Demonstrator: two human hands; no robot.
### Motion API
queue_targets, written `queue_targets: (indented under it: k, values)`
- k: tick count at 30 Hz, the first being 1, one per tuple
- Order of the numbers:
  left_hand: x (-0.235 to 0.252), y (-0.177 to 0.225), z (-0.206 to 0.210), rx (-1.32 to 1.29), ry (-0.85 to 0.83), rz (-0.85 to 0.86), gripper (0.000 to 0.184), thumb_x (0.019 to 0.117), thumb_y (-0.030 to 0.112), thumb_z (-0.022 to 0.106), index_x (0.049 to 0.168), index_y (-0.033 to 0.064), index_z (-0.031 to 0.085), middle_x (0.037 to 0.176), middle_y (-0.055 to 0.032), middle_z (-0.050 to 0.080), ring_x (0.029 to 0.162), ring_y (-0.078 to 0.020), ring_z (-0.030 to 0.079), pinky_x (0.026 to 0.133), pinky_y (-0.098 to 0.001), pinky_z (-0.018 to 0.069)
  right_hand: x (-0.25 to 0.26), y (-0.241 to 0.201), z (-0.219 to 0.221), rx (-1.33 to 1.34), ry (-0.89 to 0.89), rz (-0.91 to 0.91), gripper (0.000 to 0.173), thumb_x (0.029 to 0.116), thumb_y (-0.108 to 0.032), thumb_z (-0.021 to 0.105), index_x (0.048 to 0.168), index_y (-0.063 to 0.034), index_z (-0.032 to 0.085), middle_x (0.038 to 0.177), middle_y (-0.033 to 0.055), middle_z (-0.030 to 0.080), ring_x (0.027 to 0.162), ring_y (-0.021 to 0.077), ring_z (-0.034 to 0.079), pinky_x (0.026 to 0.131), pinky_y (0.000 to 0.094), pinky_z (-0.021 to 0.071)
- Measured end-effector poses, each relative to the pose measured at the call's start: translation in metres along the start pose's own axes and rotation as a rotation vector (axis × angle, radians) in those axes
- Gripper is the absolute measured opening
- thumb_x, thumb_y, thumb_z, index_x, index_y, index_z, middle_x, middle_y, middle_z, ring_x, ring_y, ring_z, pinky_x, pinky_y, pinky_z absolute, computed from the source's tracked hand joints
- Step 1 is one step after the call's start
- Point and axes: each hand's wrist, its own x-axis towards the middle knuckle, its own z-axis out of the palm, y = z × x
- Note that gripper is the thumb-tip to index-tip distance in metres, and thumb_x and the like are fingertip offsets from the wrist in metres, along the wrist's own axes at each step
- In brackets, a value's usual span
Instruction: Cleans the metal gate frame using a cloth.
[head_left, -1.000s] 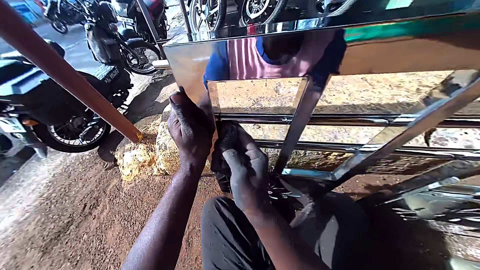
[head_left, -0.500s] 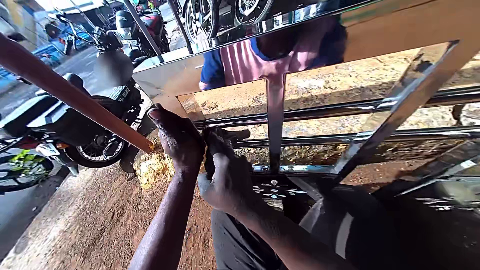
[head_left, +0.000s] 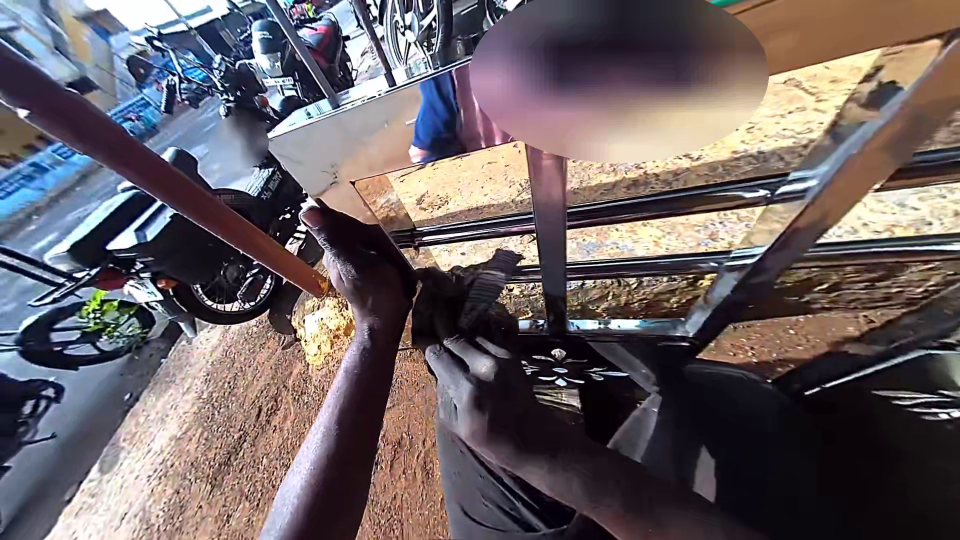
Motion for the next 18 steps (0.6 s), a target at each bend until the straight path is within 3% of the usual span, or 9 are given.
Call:
queue_targets:
  k: [3,4,7,9,10,12,15,18]
  values:
    - [0.000,0.002,-0.001,-0.006,-0.007,-0.074,0.046,0.1112,0.043,0.019,0.084,0.0248,0.052,0.062,0.0138,0.051,0.055,0.0040,0.054,0.055,-0.0160,0.0491,0.003,0.007,-0.028,0.483,-0.179,0.144,0.035,0.0911,-0.010,0.060,0.123,-0.0015,0.072,0.088,0.0067,0.076,0.075,0.0124,0.072,0.070,0.0331,0.0596]
    - [-0.001,0.003,-0.001,-0.005,-0.002,-0.086,0.048,0.1112,0.044,0.019,0.081,0.0242,0.051,0.058,0.0128,0.050,0.050,0.0029,0.052,0.049,-0.0166,0.0478,0.008,0.007,-0.036,0.536,-0.140,0.199,0.035,0.0909,-0.013,0.062,0.124,-0.0049,0.072,0.090,0.0028,0.076,0.077,0.0072,0.071,0.071,0.0298,0.0592]
    - [-0.001,0.005,-0.001,-0.056,-0.030,-0.056,0.049,0.1114,0.041,0.019,0.080,0.0248,0.052,0.059,0.0136,0.053,0.050,0.0042,0.054,0.048,-0.0146,0.0482,0.021,0.010,-0.053,0.563,0.199,0.263,0.027,0.0889,-0.017,0.069,0.114,-0.0092,0.074,0.094,-0.0055,0.076,0.081,0.0004,0.071,0.070,0.0212,0.0610]
    - [-0.001,0.005,-0.001,-0.083,-0.020,-0.064,0.047,0.1113,0.041,0.019,0.083,0.0246,0.053,0.063,0.0134,0.054,0.057,0.0047,0.055,0.056,-0.0145,0.0493,0.021,0.012,-0.053,0.652,0.449,0.289,0.027,0.0896,-0.011,0.074,0.115,-0.0028,0.071,0.097,-0.0015,0.075,0.082,0.0041,0.071,0.073,0.0215,0.0623]
    - [0.000,0.004,0.000,-0.090,-0.005,-0.068,0.048,0.1113,0.042,0.020,0.081,0.0241,0.053,0.062,0.0128,0.053,0.055,0.0042,0.055,0.054,-0.0148,0.0491,0.021,0.010,-0.049,0.675,0.551,0.310,0.029,0.0899,-0.008,0.074,0.118,-0.0016,0.069,0.101,-0.0004,0.074,0.085,0.0057,0.071,0.077,0.0229,0.0625]
    - [0.000,0.003,0.000,-0.082,0.001,-0.067,0.048,0.1113,0.042,0.020,0.084,0.0239,0.055,0.064,0.0127,0.055,0.058,0.0046,0.056,0.057,-0.0149,0.0502,0.024,0.002,-0.032,0.613,0.646,0.315,0.037,0.0931,-0.011,0.072,0.127,0.0010,0.062,0.112,0.0029,0.071,0.093,0.0070,0.070,0.082,0.0250,0.0624]
    - [0.001,0.001,-0.004,-0.032,-0.044,-0.017,0.043,0.1118,0.038,0.019,0.106,0.0202,0.058,0.088,0.0126,0.064,0.088,0.0053,0.063,0.084,-0.0186,0.0531,0.039,-0.009,0.003,0.515,0.498,0.313,0.038,0.0983,-0.015,0.064,0.130,0.0057,0.063,0.121,0.0127,0.068,0.105,0.0098,0.069,0.089,0.0250,0.0595]
    - [0.002,0.003,0.000,0.004,-0.031,0.035,0.041,0.1121,0.032,0.020,0.101,0.0207,0.058,0.084,0.0164,0.063,0.085,0.0100,0.061,0.084,-0.0133,0.0504,0.053,-0.009,0.022,0.418,0.444,0.201,0.031,0.0981,-0.007,0.058,0.123,0.0056,0.070,0.123,0.0182,0.066,0.116,0.0166,0.063,0.100,0.0258,0.0522]
